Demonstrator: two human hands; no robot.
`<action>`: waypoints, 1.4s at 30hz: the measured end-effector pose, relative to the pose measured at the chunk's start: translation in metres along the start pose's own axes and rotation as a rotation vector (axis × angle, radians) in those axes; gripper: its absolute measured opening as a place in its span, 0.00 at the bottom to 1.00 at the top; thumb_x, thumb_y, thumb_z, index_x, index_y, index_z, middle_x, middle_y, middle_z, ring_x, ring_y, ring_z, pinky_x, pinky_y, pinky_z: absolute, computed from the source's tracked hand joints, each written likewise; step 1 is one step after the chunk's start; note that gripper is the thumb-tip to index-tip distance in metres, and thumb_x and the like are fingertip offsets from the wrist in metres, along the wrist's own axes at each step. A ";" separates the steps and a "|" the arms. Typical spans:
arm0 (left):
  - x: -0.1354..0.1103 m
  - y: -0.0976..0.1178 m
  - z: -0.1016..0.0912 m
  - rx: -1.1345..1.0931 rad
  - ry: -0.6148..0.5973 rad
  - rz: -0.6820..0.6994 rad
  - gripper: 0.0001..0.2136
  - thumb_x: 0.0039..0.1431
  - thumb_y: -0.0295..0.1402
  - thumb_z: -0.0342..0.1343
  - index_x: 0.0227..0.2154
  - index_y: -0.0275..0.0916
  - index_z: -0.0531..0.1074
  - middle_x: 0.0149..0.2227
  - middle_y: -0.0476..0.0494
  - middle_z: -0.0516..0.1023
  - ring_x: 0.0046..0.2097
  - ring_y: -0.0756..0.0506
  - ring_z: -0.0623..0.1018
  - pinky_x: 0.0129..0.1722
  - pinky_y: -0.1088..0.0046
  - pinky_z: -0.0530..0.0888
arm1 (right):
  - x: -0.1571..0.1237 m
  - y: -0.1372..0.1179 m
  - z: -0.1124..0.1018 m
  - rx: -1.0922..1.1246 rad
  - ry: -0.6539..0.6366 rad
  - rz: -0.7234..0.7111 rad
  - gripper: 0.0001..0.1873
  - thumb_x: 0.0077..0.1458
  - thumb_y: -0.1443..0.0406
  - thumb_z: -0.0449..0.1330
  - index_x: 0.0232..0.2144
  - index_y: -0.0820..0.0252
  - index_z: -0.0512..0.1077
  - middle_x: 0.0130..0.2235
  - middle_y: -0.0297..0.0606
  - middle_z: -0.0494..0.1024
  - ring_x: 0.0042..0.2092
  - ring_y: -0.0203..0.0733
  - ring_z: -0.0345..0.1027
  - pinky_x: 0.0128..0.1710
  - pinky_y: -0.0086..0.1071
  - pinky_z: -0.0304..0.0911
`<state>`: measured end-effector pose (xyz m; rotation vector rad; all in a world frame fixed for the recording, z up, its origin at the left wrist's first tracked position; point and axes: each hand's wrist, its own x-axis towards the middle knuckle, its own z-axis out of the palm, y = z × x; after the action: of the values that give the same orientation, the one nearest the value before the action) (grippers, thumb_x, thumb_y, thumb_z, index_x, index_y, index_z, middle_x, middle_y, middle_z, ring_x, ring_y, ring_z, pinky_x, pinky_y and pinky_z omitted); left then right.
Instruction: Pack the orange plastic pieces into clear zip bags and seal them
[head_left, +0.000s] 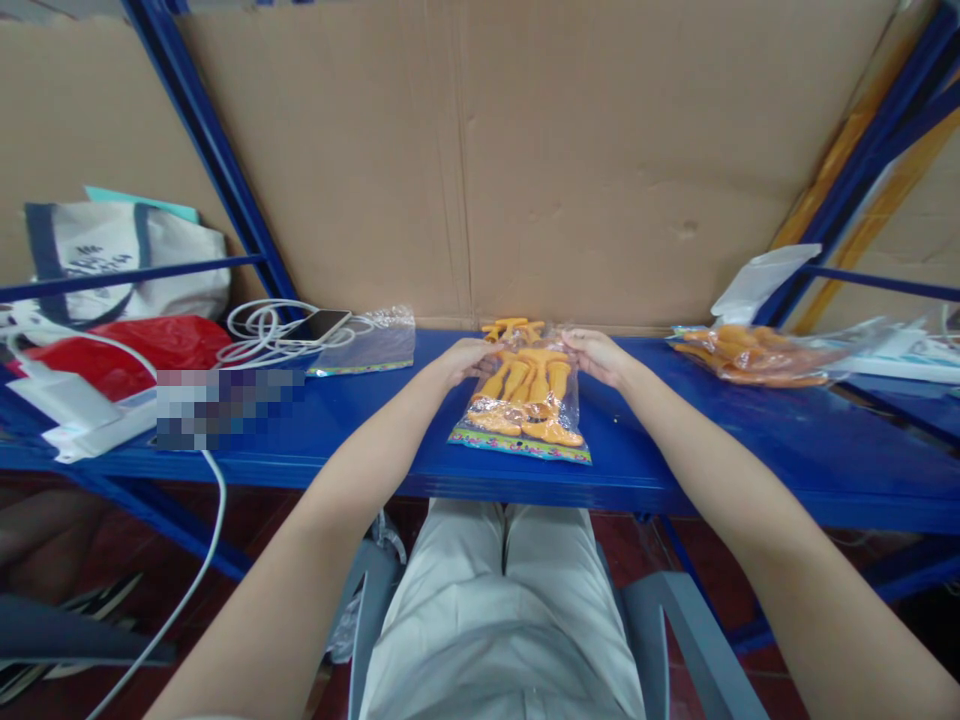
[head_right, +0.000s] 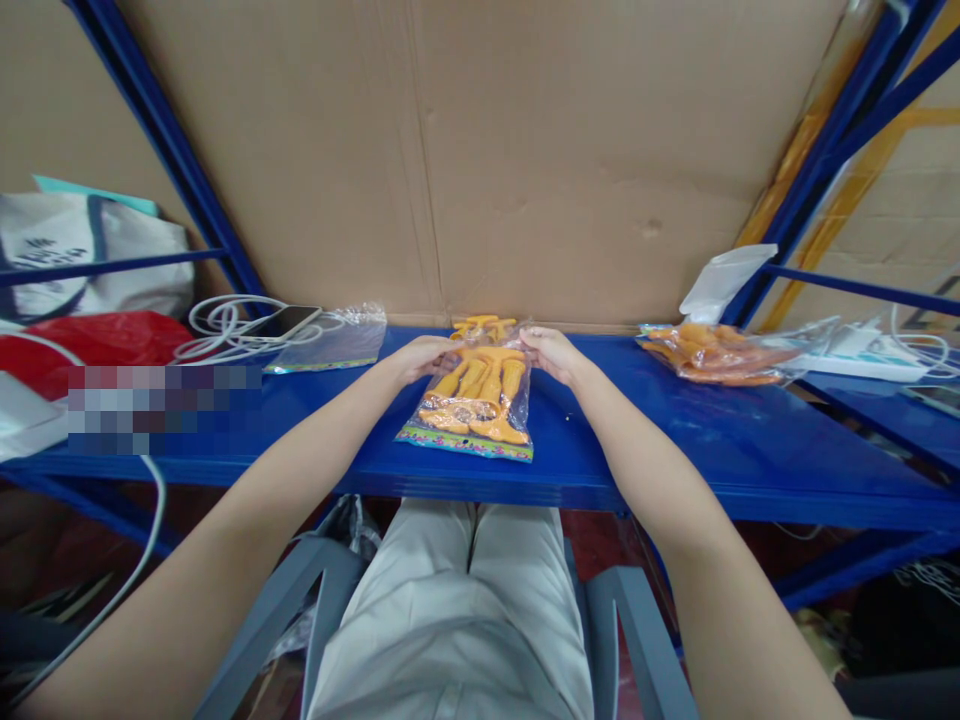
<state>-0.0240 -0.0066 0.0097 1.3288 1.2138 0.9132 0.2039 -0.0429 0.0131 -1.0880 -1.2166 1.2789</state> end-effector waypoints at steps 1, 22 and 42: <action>0.000 0.000 -0.001 -0.004 0.002 0.004 0.05 0.57 0.29 0.62 0.27 0.37 0.72 0.22 0.51 0.74 0.24 0.52 0.72 0.31 0.75 0.72 | 0.000 0.001 0.000 -0.010 -0.001 0.010 0.10 0.63 0.69 0.57 0.27 0.60 0.69 0.27 0.36 0.79 0.28 0.33 0.72 0.32 0.25 0.69; 0.005 -0.003 -0.013 -0.074 0.053 0.028 0.10 0.52 0.17 0.62 0.23 0.35 0.70 0.23 0.48 0.79 0.26 0.52 0.79 0.33 0.75 0.78 | 0.005 0.008 -0.015 -0.084 -0.022 0.107 0.10 0.57 0.79 0.59 0.31 0.64 0.76 0.29 0.39 0.82 0.28 0.33 0.76 0.36 0.26 0.73; 0.022 -0.012 -0.012 0.402 0.160 0.238 0.12 0.42 0.13 0.50 0.16 0.35 0.72 0.17 0.51 0.74 0.28 0.49 0.80 0.40 0.71 0.79 | 0.041 0.029 -0.028 -0.667 -0.013 -0.363 0.12 0.39 0.78 0.52 0.15 0.60 0.69 0.20 0.32 0.72 0.24 0.34 0.67 0.36 0.34 0.70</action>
<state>-0.0329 0.0164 -0.0028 1.7764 1.4356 0.9908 0.2258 0.0006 -0.0166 -1.2360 -1.8203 0.6065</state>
